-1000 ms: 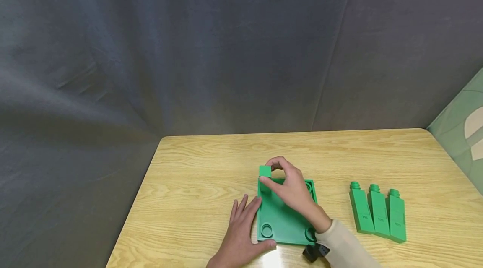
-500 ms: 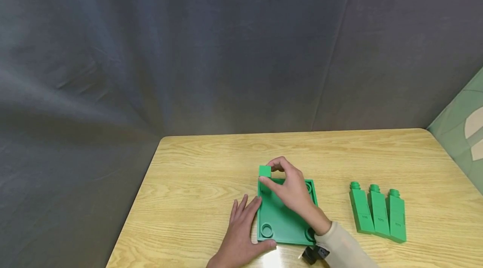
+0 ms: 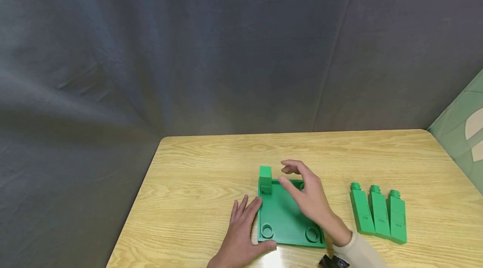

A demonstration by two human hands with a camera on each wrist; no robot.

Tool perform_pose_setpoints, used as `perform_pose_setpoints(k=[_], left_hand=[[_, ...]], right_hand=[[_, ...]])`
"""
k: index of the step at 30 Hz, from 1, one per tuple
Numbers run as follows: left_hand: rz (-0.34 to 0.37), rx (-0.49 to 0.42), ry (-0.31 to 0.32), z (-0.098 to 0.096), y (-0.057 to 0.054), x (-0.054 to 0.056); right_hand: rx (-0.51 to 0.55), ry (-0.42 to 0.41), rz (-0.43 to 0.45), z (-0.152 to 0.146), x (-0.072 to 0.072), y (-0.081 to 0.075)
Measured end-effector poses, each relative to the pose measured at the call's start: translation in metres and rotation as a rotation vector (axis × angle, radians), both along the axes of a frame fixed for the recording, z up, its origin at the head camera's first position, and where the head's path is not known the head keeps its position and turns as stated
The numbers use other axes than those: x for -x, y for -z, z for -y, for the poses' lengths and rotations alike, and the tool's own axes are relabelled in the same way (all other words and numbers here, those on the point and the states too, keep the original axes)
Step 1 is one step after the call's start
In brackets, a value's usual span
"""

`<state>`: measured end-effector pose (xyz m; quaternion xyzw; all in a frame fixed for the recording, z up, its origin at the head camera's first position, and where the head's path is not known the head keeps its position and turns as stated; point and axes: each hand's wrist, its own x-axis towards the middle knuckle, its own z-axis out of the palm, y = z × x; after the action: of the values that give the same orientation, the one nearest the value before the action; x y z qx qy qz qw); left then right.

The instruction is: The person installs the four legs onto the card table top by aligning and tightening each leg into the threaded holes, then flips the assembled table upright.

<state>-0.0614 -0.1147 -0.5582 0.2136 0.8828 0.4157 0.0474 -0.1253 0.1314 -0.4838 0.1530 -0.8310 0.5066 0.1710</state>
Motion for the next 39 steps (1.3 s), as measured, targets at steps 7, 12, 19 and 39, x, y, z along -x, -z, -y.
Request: perform_pose_setpoints(k=[7,12,19,39], left_hand=[[0.002,-0.005,-0.012,0.001,0.001,-0.001],[0.013,-0.007,-0.009,0.001,0.002,-0.002],[-0.009,-0.008,-0.005,0.001,0.004,-0.001],[0.022,-0.004,-0.002,0.0,0.001,0.0]], right_hand=[[0.029,0.029,0.0,-0.025,-0.015,-0.002],[0.048,0.072,-0.023,-0.044,-0.028,0.002],[0.068,0.131,-0.085,-0.071,-0.043,0.008],[-0.007,0.248,-0.022,-0.124,-0.073,0.016]])
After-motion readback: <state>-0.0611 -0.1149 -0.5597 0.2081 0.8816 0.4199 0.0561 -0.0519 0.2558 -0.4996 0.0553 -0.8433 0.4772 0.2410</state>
